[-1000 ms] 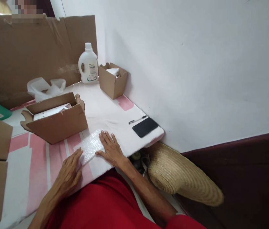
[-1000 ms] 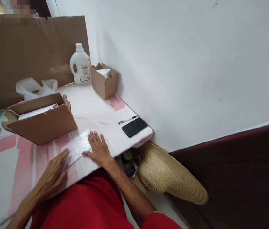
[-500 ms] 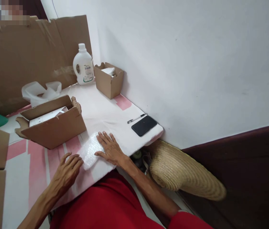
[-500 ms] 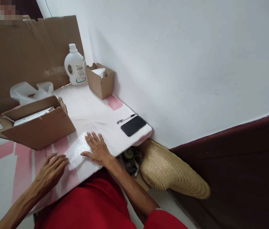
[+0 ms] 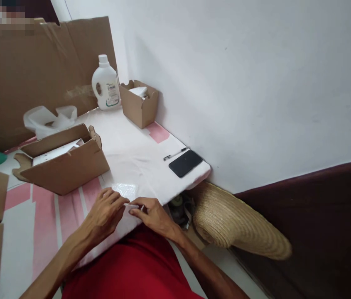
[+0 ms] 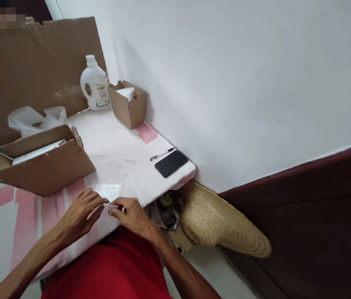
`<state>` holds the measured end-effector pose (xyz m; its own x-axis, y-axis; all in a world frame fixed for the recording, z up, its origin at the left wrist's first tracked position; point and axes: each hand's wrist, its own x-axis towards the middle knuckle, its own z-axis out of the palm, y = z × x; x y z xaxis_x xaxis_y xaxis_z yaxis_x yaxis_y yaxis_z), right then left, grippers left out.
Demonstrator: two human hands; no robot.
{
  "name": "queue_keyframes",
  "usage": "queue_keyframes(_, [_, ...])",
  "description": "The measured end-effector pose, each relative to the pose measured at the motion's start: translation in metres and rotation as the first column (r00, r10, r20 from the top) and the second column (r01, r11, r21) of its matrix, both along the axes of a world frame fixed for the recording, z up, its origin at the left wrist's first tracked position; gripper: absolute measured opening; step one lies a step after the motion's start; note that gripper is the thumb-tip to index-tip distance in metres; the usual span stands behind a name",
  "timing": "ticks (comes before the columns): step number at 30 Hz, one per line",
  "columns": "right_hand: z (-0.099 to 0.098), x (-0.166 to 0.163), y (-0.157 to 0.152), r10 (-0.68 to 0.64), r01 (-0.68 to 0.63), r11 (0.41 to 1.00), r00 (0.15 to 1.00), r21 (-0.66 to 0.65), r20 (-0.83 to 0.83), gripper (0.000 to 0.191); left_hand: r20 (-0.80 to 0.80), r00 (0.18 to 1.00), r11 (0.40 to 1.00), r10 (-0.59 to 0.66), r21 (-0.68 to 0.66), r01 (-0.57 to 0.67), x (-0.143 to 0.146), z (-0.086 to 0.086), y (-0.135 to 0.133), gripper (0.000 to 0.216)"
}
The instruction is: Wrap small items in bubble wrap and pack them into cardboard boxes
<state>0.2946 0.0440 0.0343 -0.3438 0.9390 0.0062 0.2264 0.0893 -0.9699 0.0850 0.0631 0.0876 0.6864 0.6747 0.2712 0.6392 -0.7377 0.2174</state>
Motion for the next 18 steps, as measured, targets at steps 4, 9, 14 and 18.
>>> queue_keyframes(4, [-0.010,-0.007,0.015,-0.118,0.116,0.992,0.993,-0.041,-0.032,0.015,0.107,0.982,0.974,0.153,0.150,-0.168,0.002,-0.009,0.002,0.032])
queue_keyframes(9, [-0.025,-0.012,0.040,-0.204,0.192,0.975,0.973,0.109,0.108,0.014,0.036,0.989,0.975,0.143,0.168,-0.147,-0.002,-0.043,-0.018,0.040])
queue_keyframes(14, [-0.032,-0.018,0.047,-0.328,0.252,0.933,0.889,0.257,0.318,0.026,-0.129,0.969,0.970,0.211,0.148,-0.192,-0.006,-0.086,-0.028,0.066])
queue_keyframes(18, [-0.030,-0.028,0.030,-0.385,0.128,0.843,0.822,0.523,0.419,0.052,-0.140,0.966,0.973,0.216,0.110,-0.202,-0.010,-0.104,-0.028,0.071])
